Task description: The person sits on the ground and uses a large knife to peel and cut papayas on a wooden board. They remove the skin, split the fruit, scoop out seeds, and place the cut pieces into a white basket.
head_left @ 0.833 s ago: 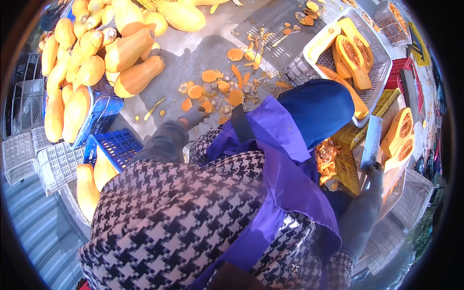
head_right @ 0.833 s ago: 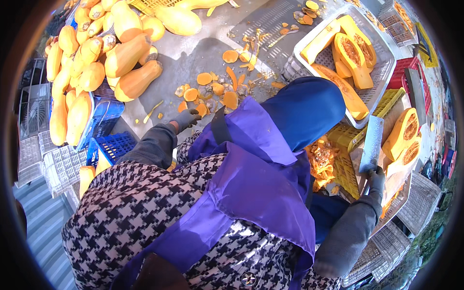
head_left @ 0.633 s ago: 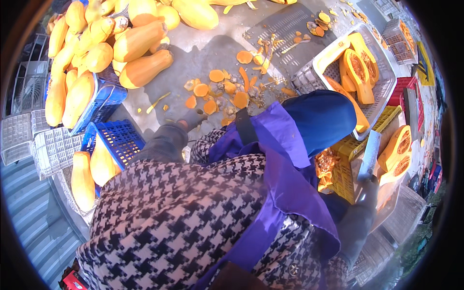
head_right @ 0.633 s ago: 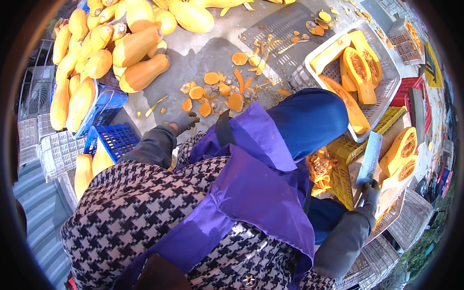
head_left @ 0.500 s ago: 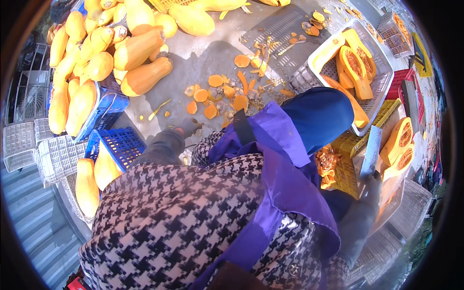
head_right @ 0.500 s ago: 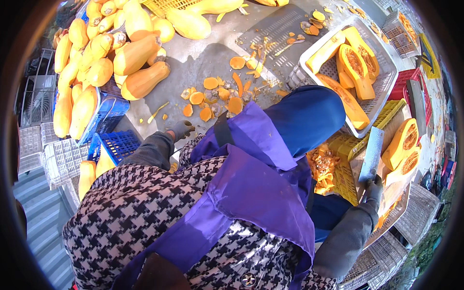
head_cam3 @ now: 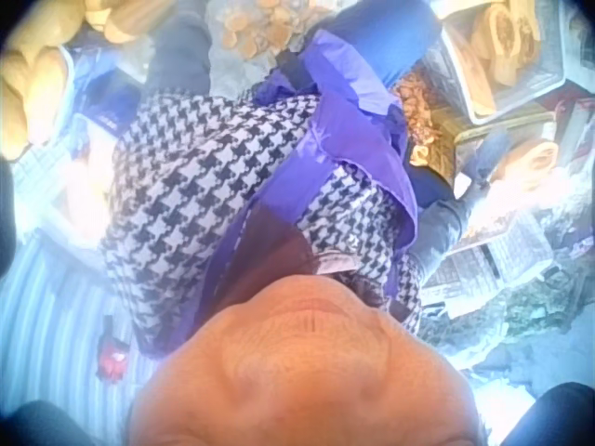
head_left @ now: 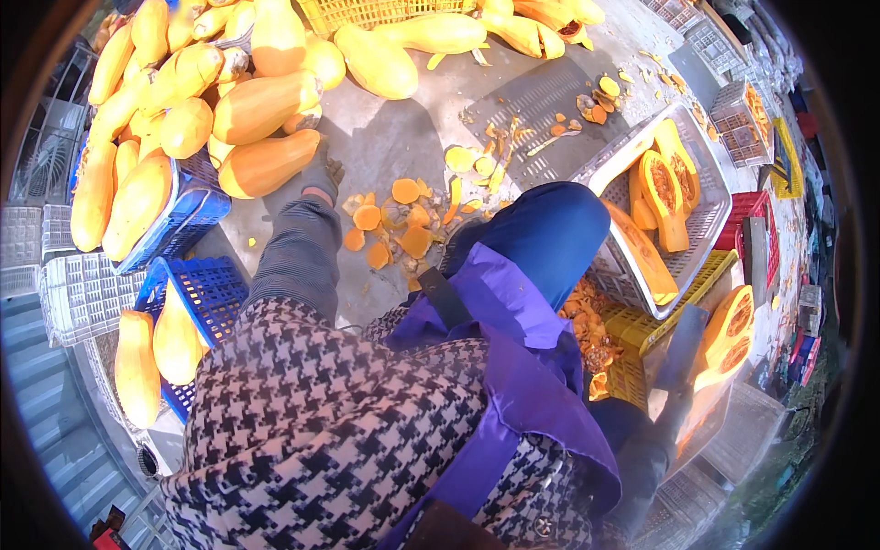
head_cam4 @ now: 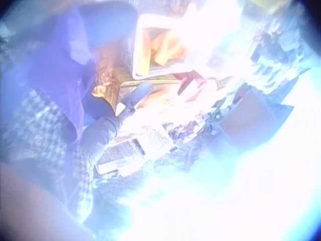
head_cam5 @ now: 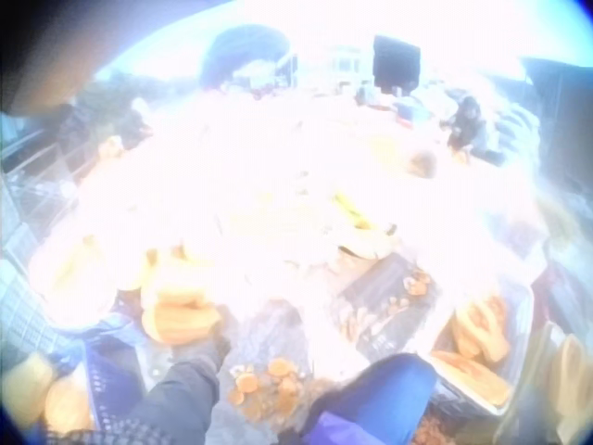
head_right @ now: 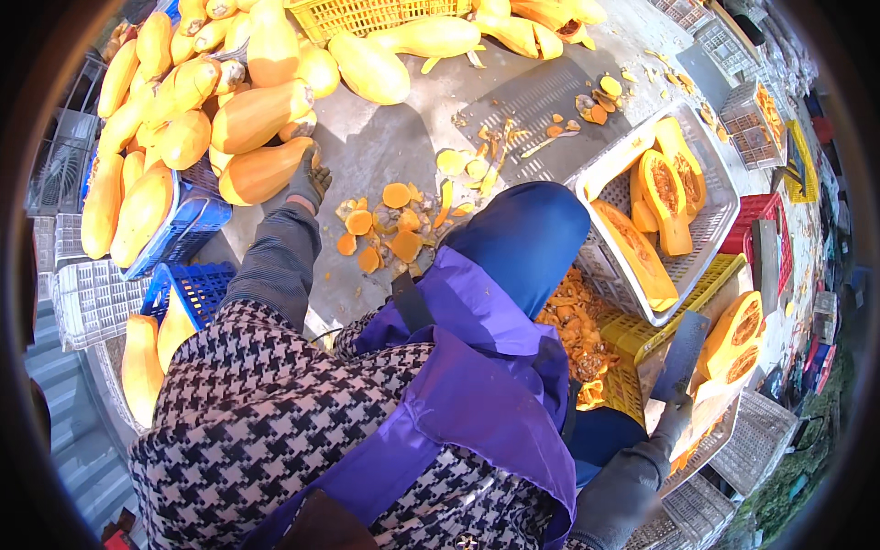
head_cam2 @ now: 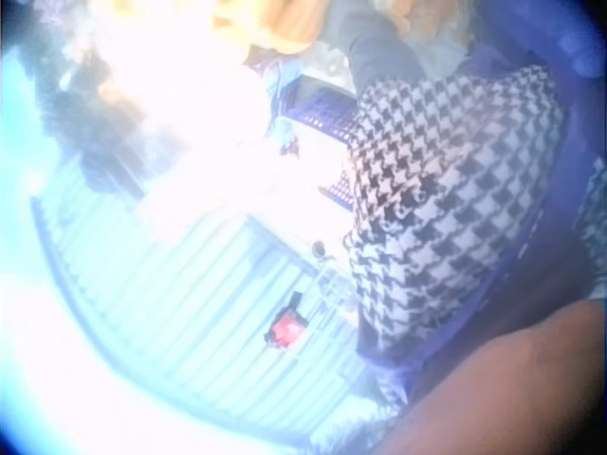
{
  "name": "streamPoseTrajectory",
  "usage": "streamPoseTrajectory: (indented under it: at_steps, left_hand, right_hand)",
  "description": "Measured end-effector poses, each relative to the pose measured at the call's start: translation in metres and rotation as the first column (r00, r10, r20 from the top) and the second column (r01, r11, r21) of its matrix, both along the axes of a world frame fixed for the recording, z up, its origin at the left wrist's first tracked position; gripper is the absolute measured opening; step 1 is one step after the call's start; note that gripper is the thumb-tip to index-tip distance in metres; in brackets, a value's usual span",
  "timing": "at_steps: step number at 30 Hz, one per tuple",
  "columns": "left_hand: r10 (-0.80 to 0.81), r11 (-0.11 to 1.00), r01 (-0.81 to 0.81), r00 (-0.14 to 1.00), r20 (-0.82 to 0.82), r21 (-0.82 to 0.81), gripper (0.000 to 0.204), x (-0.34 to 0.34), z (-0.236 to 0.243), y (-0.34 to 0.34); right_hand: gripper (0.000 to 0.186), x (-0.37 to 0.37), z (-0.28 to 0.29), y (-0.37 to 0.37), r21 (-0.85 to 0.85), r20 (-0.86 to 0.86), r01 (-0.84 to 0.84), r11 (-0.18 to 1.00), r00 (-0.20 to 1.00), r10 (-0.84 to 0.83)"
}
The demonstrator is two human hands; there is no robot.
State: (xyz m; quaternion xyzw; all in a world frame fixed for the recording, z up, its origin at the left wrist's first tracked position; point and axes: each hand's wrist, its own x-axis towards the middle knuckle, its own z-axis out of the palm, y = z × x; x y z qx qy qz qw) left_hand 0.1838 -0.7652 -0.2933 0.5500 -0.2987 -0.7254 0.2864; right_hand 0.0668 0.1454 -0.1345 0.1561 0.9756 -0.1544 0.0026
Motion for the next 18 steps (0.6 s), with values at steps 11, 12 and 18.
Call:
streamPoseTrajectory:
  at_steps: [11,12,18]
  left_hand:
    - [0.377,0.913,-0.212,0.765,-0.522,0.349,0.087,-0.096,0.028,-0.139]
    - [0.468,0.877,-0.296,0.701,-0.538,0.378,0.087,-0.103,0.029,-0.135]
    - [0.729,0.67,-0.74,0.643,-0.236,0.052,0.084,-0.12,0.022,-0.122]
  right_hand:
    - [0.012,0.002,0.093,-0.034,0.261,-0.028,-0.033,0.965,0.999,0.042]
    - [0.013,0.003,0.098,-0.036,0.322,-0.043,-0.032,0.946,0.998,0.048]
    - [0.015,-0.001,0.114,-0.042,0.396,-0.024,0.057,0.916,0.998,-0.051]
